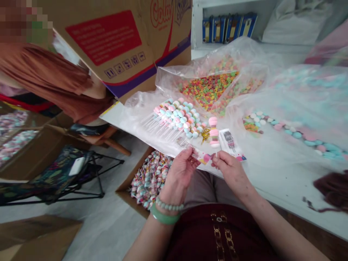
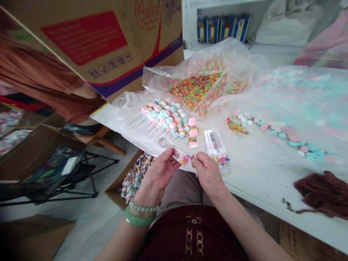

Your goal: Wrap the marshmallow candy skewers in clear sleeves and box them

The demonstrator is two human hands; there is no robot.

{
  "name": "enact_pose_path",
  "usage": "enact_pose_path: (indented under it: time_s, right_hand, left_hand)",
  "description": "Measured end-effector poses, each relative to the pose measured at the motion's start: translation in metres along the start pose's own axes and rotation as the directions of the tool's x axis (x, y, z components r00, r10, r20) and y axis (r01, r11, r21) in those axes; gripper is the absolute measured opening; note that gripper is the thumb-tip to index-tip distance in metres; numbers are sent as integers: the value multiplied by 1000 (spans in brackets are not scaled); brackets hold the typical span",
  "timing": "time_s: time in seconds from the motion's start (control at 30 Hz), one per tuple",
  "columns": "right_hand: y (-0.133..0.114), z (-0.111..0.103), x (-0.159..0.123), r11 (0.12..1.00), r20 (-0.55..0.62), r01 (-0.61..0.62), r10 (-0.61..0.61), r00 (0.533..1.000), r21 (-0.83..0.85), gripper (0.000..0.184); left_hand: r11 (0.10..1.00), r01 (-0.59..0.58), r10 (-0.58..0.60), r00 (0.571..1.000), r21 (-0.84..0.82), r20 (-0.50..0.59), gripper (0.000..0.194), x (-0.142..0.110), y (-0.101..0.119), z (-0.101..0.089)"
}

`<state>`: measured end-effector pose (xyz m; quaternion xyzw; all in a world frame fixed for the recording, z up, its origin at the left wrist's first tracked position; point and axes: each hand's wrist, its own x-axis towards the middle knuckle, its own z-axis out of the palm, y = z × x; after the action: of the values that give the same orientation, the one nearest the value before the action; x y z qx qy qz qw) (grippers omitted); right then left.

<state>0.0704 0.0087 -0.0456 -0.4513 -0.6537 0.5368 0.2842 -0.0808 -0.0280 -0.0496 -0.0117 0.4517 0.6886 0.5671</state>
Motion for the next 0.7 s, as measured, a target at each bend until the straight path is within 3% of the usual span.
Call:
enact_pose_path:
  time_s: [0.13, 0.37, 0.5, 0.7]
  right_hand:
    - [-3, -10, -13, 997, 39, 5, -2, 999, -81, 22]
    - [6, 2, -32, 922, 121, 194, -162, 979, -335, 28]
    - [11, 9, -33, 811, 140, 349, -322, 936, -470, 26]
    - [20, 10, -26, 545, 177, 495, -533, 828, -677, 27]
  left_hand:
    - [977, 46, -76, 988, -210, -136, 17, 2, 28, -9]
    - [936, -46, -12, 986, -348, -164, 22, -1, 54, -24]
    - [938, -59, 10, 990, -341, -144, 22, 1, 60, -28]
    - [933, -19, -17, 995, -361, -97, 25, 2, 62, -25]
